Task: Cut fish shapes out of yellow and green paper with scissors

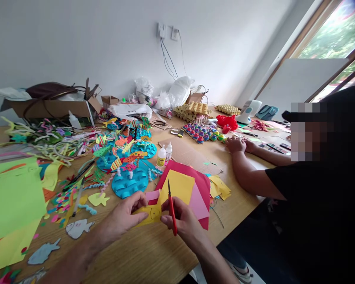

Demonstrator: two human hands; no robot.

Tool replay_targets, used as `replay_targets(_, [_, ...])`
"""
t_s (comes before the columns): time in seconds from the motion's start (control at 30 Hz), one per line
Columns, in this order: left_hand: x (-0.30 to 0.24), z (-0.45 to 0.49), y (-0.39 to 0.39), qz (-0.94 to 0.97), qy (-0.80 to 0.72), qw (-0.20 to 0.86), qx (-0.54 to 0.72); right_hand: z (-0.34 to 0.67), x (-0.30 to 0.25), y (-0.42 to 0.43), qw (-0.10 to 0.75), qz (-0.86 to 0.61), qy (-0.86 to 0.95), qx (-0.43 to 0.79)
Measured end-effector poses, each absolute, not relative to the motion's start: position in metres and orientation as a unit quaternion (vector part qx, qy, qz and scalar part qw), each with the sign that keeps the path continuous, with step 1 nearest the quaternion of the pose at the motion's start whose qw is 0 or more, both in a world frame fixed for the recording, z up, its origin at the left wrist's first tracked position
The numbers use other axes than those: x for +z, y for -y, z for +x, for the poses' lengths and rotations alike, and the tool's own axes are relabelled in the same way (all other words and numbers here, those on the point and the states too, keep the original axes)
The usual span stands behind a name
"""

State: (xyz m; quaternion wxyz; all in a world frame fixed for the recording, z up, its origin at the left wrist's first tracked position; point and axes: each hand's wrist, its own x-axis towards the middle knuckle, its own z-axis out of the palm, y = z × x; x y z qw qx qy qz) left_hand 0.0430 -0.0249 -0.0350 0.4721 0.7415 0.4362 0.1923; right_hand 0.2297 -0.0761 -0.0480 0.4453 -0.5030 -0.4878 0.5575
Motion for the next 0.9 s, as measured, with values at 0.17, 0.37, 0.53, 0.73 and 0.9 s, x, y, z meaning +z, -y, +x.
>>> replay_targets(0.17, [-0.022,0.042,0.025,0.704,-0.442,0.491,0.263,0.211,-0.036,0.066,0.502,-0.457,0.436,0.591])
replay_targets(0.37, [0.000,0.028,0.021,0.717,-0.493,0.377,0.317,0.208,-0.011,0.054,0.538,-0.484,0.457,0.517])
replay_targets(0.53, [0.023,0.011,0.023,0.693,-0.460,0.475,0.287,0.210,0.007,0.042,0.512,-0.486,0.545,0.452])
replay_targets(0.73, [0.034,0.010,0.020,0.663,-0.418,0.563,0.264,0.200,0.025,0.029,0.433,-0.460,0.644,0.430])
replay_targets(0.9, [0.038,0.015,0.018,0.609,-0.444,0.562,0.341,0.186,0.034,0.020,0.473,-0.446,0.609,0.454])
